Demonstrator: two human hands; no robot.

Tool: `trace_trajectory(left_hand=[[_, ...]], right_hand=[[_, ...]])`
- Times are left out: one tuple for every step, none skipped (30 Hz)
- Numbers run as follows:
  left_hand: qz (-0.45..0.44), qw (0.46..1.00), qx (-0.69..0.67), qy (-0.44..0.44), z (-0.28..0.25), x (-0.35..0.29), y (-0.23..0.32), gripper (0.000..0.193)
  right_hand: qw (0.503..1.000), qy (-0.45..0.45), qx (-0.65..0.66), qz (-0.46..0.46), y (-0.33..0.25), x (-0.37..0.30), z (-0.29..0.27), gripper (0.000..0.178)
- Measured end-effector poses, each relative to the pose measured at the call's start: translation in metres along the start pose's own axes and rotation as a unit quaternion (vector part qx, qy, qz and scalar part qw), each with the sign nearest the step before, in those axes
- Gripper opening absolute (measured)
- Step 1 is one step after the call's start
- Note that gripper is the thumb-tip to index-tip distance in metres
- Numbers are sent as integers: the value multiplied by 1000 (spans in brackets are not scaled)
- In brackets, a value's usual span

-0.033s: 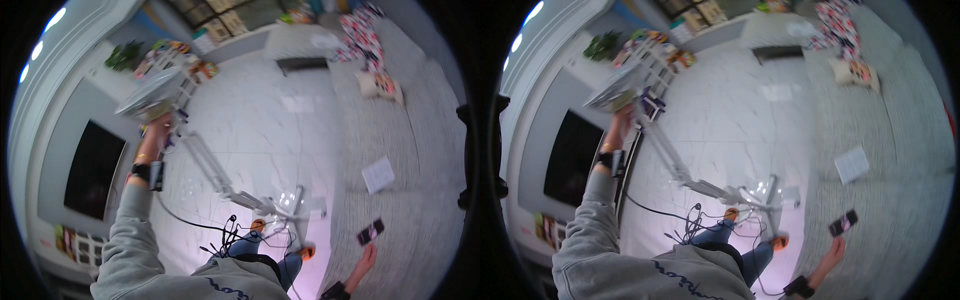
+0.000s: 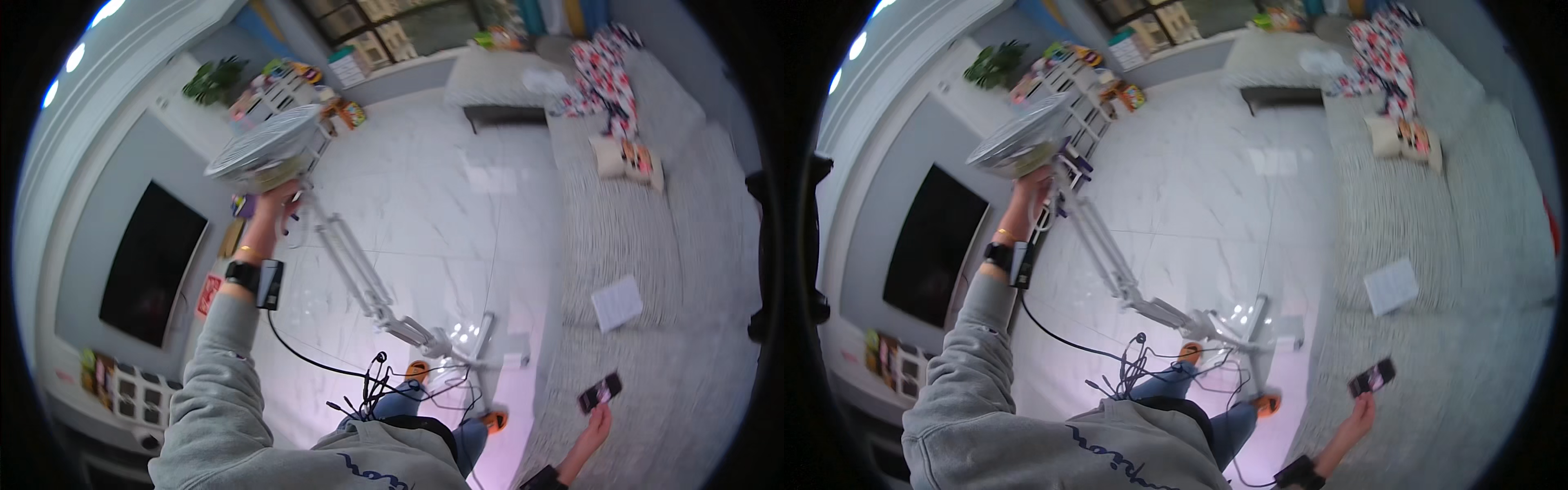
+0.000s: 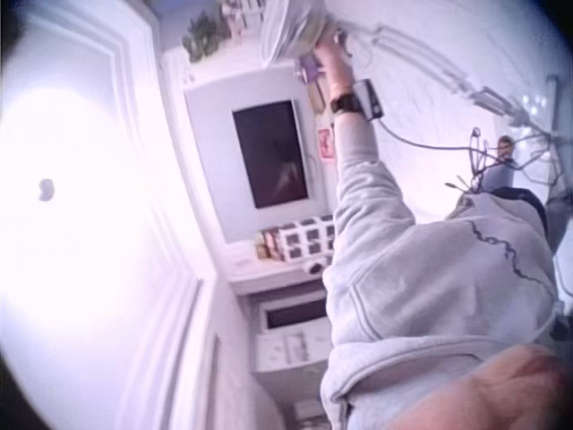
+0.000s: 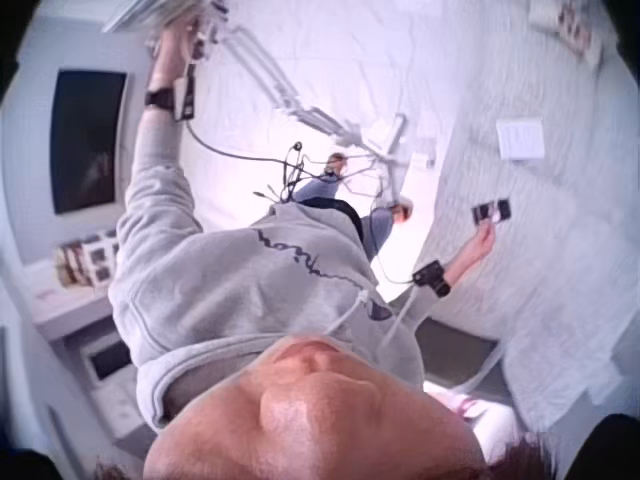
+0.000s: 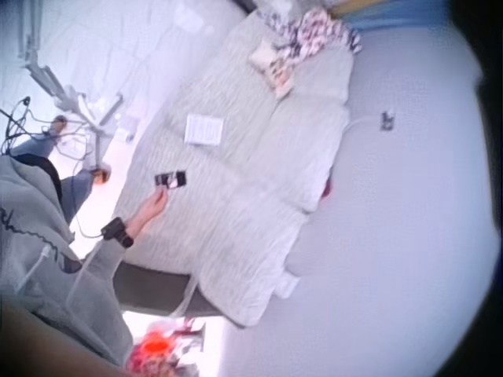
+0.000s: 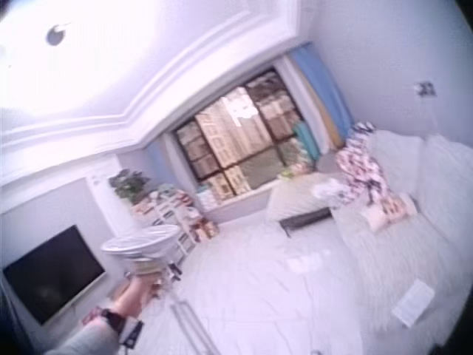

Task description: The person assembles a small white electric fan by hand, attaching the fan head to the stand, tightening the neck joint, and securing the rear grille. The person then places the assembled fan on the floor.

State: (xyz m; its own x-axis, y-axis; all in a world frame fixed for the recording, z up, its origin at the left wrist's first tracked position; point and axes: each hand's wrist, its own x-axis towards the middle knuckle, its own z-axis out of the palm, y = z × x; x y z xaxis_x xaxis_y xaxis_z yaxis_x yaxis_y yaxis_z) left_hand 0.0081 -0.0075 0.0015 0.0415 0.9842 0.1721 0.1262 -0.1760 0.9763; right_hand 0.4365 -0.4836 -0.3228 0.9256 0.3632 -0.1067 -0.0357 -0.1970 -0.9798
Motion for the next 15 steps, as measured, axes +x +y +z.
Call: trace_trajectory(left_hand=[[-39, 999, -36, -4, 6, -6, 6, 30], [-22, 997, -62, -43, 9, -14, 13, 31], [-33, 995, -87, -44, 10, -21, 19, 33], [-45, 992, -110, -47, 10, -27, 24, 35], [-43, 988, -133, -62, 10, -32, 27, 37], [-25, 983, -160, -90, 6, -35, 30, 39], [-55, 979, -170, -103, 2, -29, 35, 41], [-40, 975, -180, -125, -2, -29, 35, 41], [-44, 970, -185, -148, -11, -27, 34, 41], [-55, 967, -186, -168, -19, -23, 32, 41], [-49, 958, -207, -191, -25, -20, 30, 40], [-40, 949, -229, -213, -31, -16, 27, 40], [-35, 940, -246, -232, -37, -9, 25, 40], [-33, 931, -263, -250, -41, -3, 22, 40], [-37, 924, -281, -257, -45, 3, 17, 38]], right_hand=[[999, 11, 40, 28, -23, 3, 2, 29], [998, -24, 51, 0, -45, 5, 7, 29], [998, -40, 51, -2, -67, 5, 14, 29], [996, -61, 59, -7, -89, 4, 22, 28], [993, -87, 53, -65, -112, 1, 31, 27], [992, -96, 45, -74, -134, -3, 40, 27], [988, -114, 51, -94, -157, -6, 51, 27], [981, -137, 67, -120, -176, -14, 62, 27], [980, -133, 61, -133, -193, -25, 74, 25], [978, -134, 55, -148, -208, -38, 86, 25], [976, -135, 49, -162, -221, -51, 96, 25], [973, -137, 43, -178, -234, -66, 105, 24], [975, -131, 43, -175, -246, -81, 117, 24], [975, -128, 42, -175, -257, -95, 129, 24], [977, -121, 41, -172, -267, -110, 143, 23]])
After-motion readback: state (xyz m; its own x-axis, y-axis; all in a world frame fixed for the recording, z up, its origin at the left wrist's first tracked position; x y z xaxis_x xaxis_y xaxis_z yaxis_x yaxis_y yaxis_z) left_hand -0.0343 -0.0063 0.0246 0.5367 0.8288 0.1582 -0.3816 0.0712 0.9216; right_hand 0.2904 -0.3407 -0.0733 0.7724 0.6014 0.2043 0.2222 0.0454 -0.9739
